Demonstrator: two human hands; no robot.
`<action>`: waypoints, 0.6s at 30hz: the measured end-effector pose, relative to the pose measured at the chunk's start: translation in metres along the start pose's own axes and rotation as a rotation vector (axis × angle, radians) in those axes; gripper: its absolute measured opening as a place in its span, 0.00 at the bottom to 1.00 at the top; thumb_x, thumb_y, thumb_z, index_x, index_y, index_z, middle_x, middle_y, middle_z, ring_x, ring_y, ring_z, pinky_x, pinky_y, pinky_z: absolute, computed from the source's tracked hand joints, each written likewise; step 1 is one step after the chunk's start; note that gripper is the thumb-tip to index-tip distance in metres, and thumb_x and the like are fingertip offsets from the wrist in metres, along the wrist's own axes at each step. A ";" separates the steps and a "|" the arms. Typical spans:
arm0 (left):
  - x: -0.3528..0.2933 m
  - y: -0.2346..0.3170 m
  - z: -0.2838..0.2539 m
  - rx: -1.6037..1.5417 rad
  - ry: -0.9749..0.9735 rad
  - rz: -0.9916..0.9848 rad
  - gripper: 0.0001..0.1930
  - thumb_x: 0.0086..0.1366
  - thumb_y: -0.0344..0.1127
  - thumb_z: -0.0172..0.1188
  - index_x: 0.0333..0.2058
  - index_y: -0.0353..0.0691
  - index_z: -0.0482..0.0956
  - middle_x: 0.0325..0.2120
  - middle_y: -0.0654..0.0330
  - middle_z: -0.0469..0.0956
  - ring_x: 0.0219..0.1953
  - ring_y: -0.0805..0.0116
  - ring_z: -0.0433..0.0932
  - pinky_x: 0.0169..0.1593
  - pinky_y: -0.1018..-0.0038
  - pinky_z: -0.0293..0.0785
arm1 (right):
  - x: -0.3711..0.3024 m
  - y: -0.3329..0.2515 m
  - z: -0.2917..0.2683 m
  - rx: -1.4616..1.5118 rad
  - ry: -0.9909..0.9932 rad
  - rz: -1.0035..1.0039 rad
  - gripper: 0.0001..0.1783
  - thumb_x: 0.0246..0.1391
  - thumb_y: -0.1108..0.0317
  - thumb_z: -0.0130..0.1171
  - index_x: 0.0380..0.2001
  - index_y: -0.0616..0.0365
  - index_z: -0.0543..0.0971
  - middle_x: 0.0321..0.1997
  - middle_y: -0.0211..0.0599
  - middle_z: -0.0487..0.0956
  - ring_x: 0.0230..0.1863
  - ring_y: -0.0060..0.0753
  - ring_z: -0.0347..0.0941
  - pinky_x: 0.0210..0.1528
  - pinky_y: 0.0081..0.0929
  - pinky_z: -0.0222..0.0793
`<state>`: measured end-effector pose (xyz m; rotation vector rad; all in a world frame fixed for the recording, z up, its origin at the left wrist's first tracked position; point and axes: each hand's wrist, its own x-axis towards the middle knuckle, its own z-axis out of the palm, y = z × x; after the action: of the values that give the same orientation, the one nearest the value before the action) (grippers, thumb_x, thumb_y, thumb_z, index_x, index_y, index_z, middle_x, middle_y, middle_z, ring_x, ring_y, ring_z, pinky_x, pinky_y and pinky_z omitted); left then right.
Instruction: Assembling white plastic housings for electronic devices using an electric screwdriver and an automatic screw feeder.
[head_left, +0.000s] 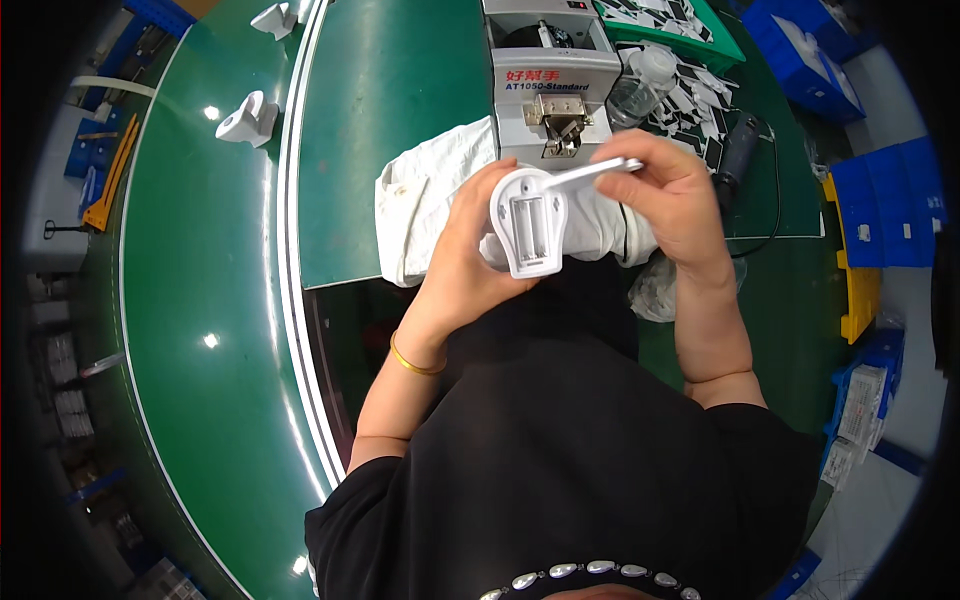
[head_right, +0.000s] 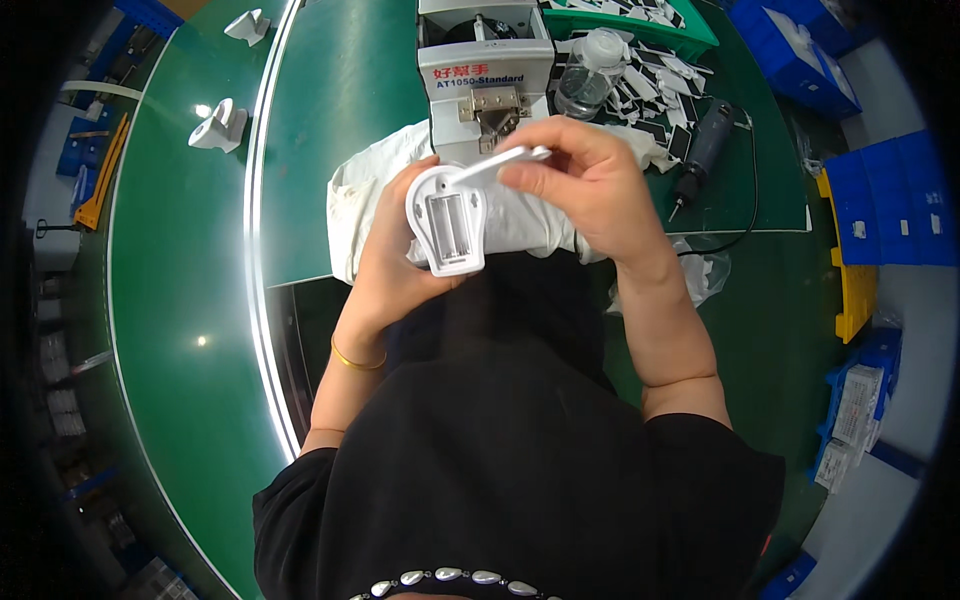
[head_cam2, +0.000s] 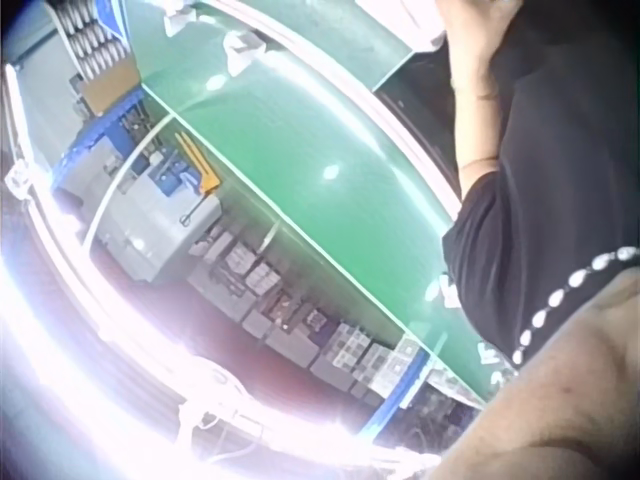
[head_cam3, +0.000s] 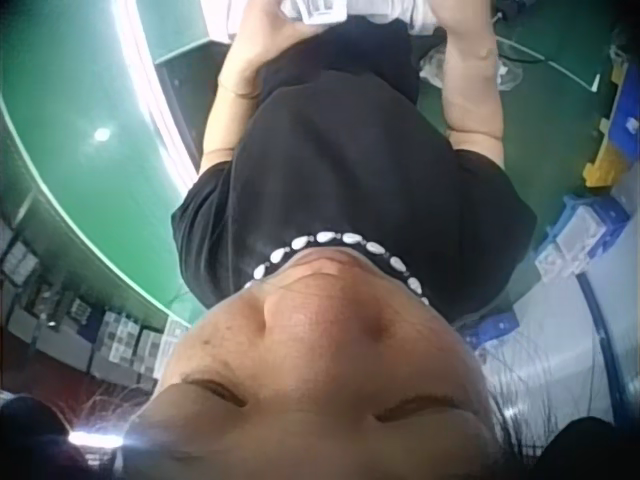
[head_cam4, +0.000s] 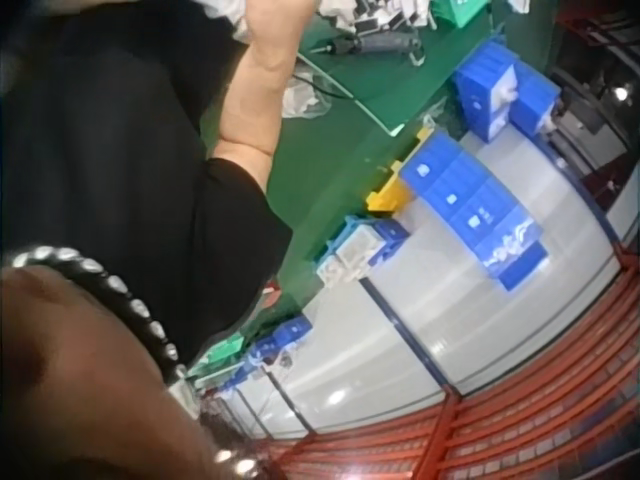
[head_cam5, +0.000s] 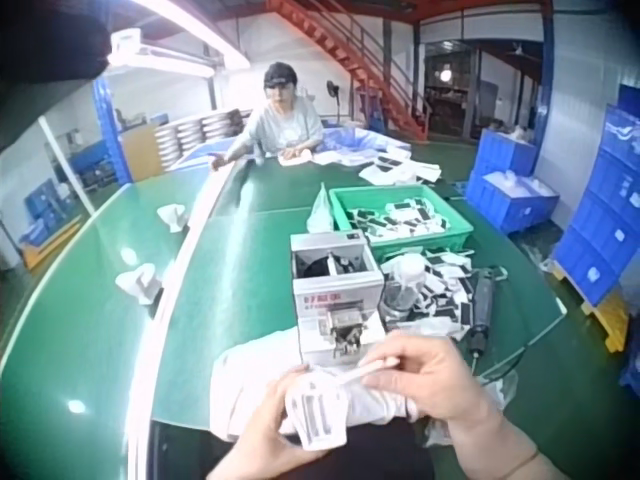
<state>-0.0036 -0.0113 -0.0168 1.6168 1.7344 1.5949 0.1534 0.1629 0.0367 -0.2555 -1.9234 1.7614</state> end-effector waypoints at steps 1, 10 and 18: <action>-0.002 -0.001 0.001 -0.006 -0.003 -0.005 0.45 0.41 0.28 0.76 0.60 0.38 0.65 0.62 0.49 0.64 0.65 0.49 0.64 0.66 0.62 0.62 | -0.002 -0.008 0.004 -0.001 0.003 0.008 0.13 0.53 0.83 0.62 0.42 0.61 0.79 0.43 0.32 0.78 0.45 0.22 0.74 0.49 0.19 0.70; -0.005 0.011 0.003 -0.081 -0.017 -0.039 0.45 0.42 0.27 0.75 0.61 0.40 0.64 0.62 0.51 0.65 0.65 0.50 0.64 0.63 0.62 0.67 | -0.016 -0.008 0.038 -0.199 -0.038 -0.050 0.13 0.52 0.80 0.66 0.43 0.64 0.82 0.36 0.33 0.82 0.32 0.17 0.75 0.34 0.15 0.70; -0.014 0.011 0.001 -0.112 -0.058 -0.036 0.44 0.42 0.26 0.75 0.60 0.39 0.66 0.62 0.51 0.66 0.64 0.50 0.65 0.64 0.62 0.66 | -0.018 -0.012 0.041 -0.505 -0.165 -0.189 0.17 0.49 0.77 0.69 0.45 0.59 0.83 0.32 0.31 0.80 0.26 0.13 0.67 0.26 0.14 0.62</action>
<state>0.0075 -0.0254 -0.0147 1.5550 1.6061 1.5834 0.1512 0.1172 0.0425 -0.0983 -2.4048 1.1875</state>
